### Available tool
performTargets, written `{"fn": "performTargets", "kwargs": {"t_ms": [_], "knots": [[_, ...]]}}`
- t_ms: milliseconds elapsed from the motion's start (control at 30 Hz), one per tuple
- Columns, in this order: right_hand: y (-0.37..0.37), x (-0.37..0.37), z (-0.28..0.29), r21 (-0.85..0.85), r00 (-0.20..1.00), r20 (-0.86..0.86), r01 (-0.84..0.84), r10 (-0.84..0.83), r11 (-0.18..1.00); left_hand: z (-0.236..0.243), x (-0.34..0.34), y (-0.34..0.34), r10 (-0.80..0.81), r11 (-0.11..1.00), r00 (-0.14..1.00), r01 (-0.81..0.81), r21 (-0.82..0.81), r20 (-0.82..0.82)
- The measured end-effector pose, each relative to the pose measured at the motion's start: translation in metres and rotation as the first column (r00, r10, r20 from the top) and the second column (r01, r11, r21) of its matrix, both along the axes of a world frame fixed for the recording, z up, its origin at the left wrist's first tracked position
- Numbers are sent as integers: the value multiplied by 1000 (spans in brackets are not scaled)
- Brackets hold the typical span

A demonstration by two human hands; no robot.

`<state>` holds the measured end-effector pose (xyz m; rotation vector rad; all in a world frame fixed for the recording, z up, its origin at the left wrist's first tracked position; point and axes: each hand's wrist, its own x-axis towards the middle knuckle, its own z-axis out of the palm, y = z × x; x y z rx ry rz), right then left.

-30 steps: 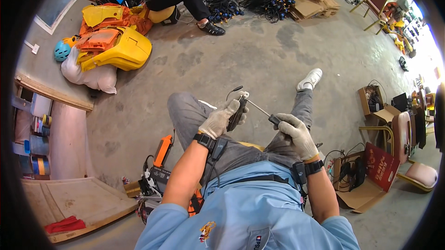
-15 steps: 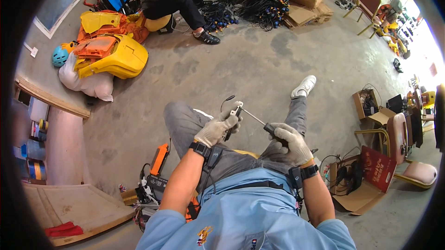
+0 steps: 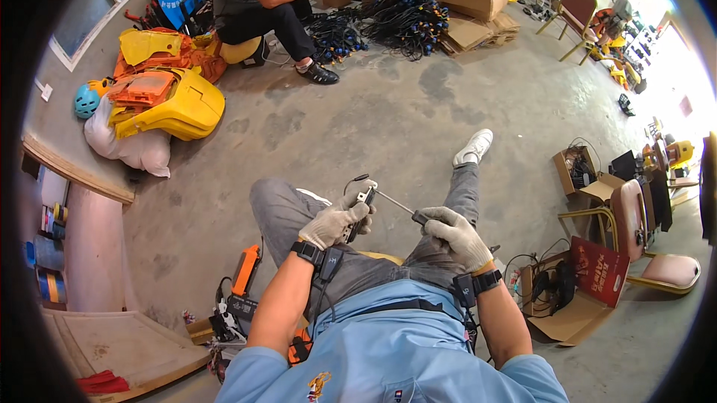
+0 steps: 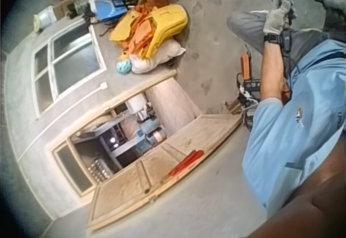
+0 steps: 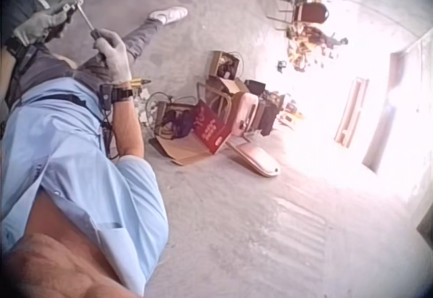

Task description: The person holds a black electronic component and uses a screwdriver to tighten or loosen a screw, occasionally turning the object to work on different sides.

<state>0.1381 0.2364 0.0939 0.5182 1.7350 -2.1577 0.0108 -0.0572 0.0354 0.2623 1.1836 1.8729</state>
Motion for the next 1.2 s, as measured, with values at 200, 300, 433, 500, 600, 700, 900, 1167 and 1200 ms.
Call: {"fn": "performTargets", "kwargs": {"t_ms": [200, 300, 433, 500, 600, 700, 900, 1167, 1200], "knots": [[1, 0, 9, 222, 994, -74, -58, 76, 973, -1, -1, 0, -6, 999, 1000, 4, -46, -29], [-2, 0, 14, 369, 975, -190, -36, 114, 929, -2, -2, -1, -34, 997, 999, 31, -73, -40], [-3, 0, 11, 380, 968, -225, -21, 115, 925, -4, -1, -1, -21, 997, 1000, 21, -76, -4], [-3, -2, 17, 241, 994, -87, -41, 64, 970, -5, 1, -2, -2, 997, 1000, 3, -78, 6], [7, -3, -3, -152, 979, 19, 202, -201, 967, 0, 4, 2, 49, 998, 998, -48, -32, 41], [7, -5, -17, -98, 965, -67, 247, -254, 964, 4, 4, 3, 83, 993, 996, -79, -84, 38], [2, -8, 4, 44, 971, 29, 234, -235, 971, -2, 2, 2, 84, 994, 995, -79, -81, 54], [3, -8, -16, 224, 953, -197, 272, -230, 936, -5, -3, 3, 62, 997, 995, -58, -50, 77], [2, -9, -16, 223, 954, -195, 269, -228, 937, -5, -2, 2, 65, 997, 995, -61, -52, 79]]}}
